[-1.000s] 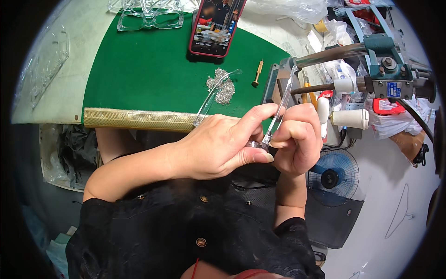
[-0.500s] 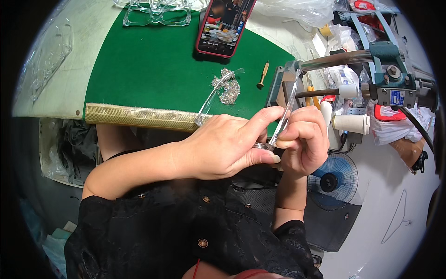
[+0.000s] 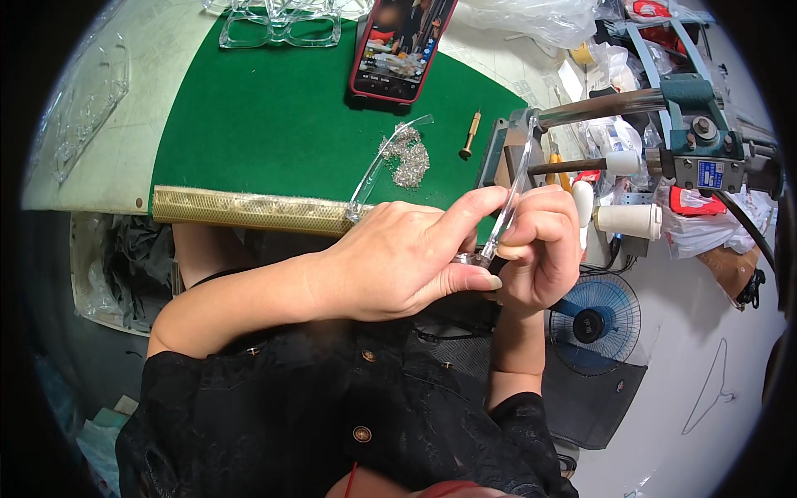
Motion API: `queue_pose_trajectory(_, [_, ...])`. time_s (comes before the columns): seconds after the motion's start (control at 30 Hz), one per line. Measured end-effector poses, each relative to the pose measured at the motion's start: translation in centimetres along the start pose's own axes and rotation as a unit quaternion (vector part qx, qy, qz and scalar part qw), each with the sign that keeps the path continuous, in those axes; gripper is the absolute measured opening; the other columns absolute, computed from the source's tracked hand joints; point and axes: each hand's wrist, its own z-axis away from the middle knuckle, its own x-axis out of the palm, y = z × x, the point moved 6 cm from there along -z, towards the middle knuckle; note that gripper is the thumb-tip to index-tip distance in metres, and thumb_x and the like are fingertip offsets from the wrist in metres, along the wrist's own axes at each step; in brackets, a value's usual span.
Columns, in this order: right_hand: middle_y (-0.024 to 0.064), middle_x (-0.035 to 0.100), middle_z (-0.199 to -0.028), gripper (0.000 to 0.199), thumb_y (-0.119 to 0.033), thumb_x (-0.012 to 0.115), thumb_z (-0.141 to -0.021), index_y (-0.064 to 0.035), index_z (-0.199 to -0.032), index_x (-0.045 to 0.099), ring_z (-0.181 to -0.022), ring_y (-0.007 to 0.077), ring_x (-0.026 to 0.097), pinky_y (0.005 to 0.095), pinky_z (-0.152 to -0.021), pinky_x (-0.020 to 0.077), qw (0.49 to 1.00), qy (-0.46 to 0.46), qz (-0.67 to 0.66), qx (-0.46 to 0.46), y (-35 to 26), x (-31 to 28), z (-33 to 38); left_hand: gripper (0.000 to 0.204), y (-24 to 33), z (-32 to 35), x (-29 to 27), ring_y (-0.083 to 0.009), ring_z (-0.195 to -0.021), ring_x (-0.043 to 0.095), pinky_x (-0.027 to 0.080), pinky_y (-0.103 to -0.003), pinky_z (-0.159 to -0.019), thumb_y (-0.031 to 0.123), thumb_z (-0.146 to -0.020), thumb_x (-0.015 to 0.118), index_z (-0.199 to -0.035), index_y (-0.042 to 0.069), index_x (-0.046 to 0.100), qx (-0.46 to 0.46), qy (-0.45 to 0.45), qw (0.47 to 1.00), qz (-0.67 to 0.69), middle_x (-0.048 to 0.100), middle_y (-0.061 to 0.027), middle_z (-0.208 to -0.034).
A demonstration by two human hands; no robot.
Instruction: The person repeatedly picks up clear plastic eyeglass frames and small metal components from a green mat, inserts the components into the frame, and places the frame back down. A smartphone playing a video is visible on the table.
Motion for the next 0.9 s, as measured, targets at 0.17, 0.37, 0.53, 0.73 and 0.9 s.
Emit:
queue_pose_trajectory(0.17, [0.0046, 0.056, -0.073, 0.023, -0.024, 0.071, -0.08, -0.0057, -0.076, 0.057, -0.066, 0.0183, 0.053, 0.0284, -0.06, 0.043, 1.0, 0.002, 0.001, 0.011, -0.02, 0.02, 0.05, 0.076, -0.17, 0.04, 0.03, -0.0346, -0.07, 0.063, 0.049, -0.038, -0.062, 0.045, -0.087, 0.06, -0.139, 0.001, 0.029, -0.011, -0.01, 1.0, -0.022, 0.061, -0.0129, -0.077])
queue_pose_trajectory(0.37, [0.0049, 0.056, -0.073, 0.023, -0.024, 0.072, -0.078, -0.005, -0.075, 0.059, -0.066, 0.0182, 0.054, 0.0283, -0.06, 0.043, 1.0, -0.001, -0.014, 0.009, 0.39, -0.22, 0.11, 0.075, -0.14, -0.06, 0.16, -0.0348, -0.069, 0.062, 0.048, -0.038, -0.062, 0.045, -0.087, 0.061, -0.139, 0.001, 0.029, -0.013, -0.013, 1.0, 0.005, 0.06, -0.0127, -0.075])
queue_pose_trajectory(0.53, [0.0063, 0.056, -0.073, 0.026, -0.027, 0.07, -0.08, -0.0046, -0.074, 0.059, -0.067, 0.0187, 0.055, 0.0285, -0.06, 0.043, 1.0, 0.0, -0.007, 0.002, 0.5, -0.39, 0.03, 0.073, 0.08, -0.13, 0.07, -0.0358, -0.072, 0.064, 0.049, -0.037, -0.064, 0.041, -0.087, 0.062, -0.139, 0.002, 0.029, -0.022, -0.016, 0.998, 0.056, 0.061, -0.0143, -0.077])
queue_pose_trajectory(0.73, [0.0062, 0.056, -0.073, 0.029, -0.031, 0.068, -0.081, -0.0046, -0.074, 0.059, -0.067, 0.0191, 0.055, 0.0292, -0.059, 0.0427, 1.0, 0.008, 0.009, -0.004, 0.25, -0.31, -0.13, 0.068, -0.06, -0.18, 0.2, -0.0313, -0.076, 0.067, 0.05, -0.034, -0.069, 0.032, -0.089, 0.062, -0.14, 0.002, 0.028, -0.032, -0.029, 0.992, 0.117, 0.064, -0.0155, -0.085])
queue_pose_trajectory(0.9, [0.0055, 0.056, -0.073, 0.028, -0.03, 0.069, -0.08, -0.005, -0.073, 0.06, -0.067, 0.0195, 0.055, 0.0301, -0.061, 0.0427, 1.0, 0.01, 0.009, -0.004, 0.2, -0.33, -0.07, 0.065, -0.15, -0.15, 0.3, -0.0246, -0.074, 0.067, 0.05, -0.032, -0.07, 0.027, -0.09, 0.06, -0.14, 0.002, 0.027, -0.048, -0.047, 0.985, 0.161, 0.065, -0.012, -0.083])
